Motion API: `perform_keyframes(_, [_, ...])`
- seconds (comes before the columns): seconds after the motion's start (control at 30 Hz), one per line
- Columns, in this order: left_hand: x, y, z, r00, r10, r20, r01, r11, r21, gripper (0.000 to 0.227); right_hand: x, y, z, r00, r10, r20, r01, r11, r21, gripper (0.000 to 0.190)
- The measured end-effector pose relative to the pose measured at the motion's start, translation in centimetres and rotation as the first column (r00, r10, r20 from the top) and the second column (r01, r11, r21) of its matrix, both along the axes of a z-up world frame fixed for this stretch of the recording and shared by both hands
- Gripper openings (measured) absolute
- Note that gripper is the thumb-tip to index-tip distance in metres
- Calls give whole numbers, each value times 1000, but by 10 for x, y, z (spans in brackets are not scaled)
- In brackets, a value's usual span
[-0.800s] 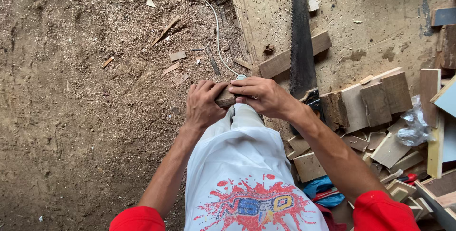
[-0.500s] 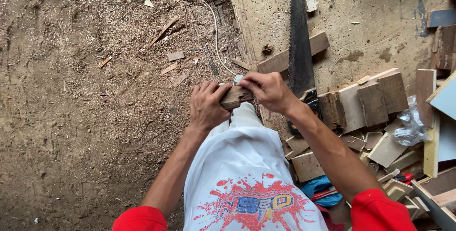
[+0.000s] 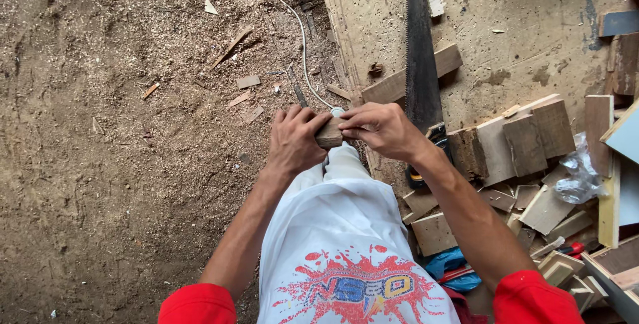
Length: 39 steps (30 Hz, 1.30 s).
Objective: The person uses a hand saw to cut a small wooden block placed on a workbench. They hold the block with one hand and saw with the other, producing sawdust as the cut progresses.
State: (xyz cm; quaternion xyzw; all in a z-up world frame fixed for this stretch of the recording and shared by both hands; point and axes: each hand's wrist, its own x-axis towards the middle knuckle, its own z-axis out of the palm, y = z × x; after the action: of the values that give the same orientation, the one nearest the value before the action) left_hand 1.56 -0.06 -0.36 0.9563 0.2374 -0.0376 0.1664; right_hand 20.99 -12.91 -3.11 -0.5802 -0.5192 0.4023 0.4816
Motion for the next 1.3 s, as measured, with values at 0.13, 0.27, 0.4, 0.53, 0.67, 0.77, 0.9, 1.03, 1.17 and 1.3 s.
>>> perform_keyframes(0.13, [7,-5,0,1000,-10,-23,8,998,-57,55,-4,-5,-6,990,-19,138,18,1000,9,12])
perform_keyframes(0.27, [19,-13,0,998,-62,-15,61,995,-73,54,7,0,-5,995,-21,95,49,953,-300,16])
perform_keyframes(0.4, [26,-10,0,999,-39,37,41,998,-48,54,20,-2,2,972,-234,-14,216,918,-331,27])
perform_keyframes(0.53, [26,-1,7,997,47,60,-48,999,11,51,17,-3,14,975,-126,185,99,984,151,33])
perform_keyframes(0.67, [25,1,14,991,100,89,-100,995,-1,48,7,-9,18,974,-106,199,66,978,196,35])
perform_keyframes(0.77, [25,1,21,987,158,-6,-157,977,-143,45,3,-8,18,959,-122,256,51,962,270,32])
perform_keyframes(0.9, [31,0,33,939,273,-207,-335,860,-384,42,3,-8,23,891,-194,411,46,938,344,33])
perform_keyframes(1.03, [36,6,39,835,255,-487,-504,710,-492,46,2,-10,30,877,-219,428,52,928,369,26])
perform_keyframes(1.17, [30,16,33,851,158,-501,-502,528,-685,43,0,-5,36,906,-152,396,45,963,265,22])
perform_keyframes(1.3, [24,9,21,899,237,-369,-418,719,-556,43,-5,2,41,945,-95,314,65,992,106,22])
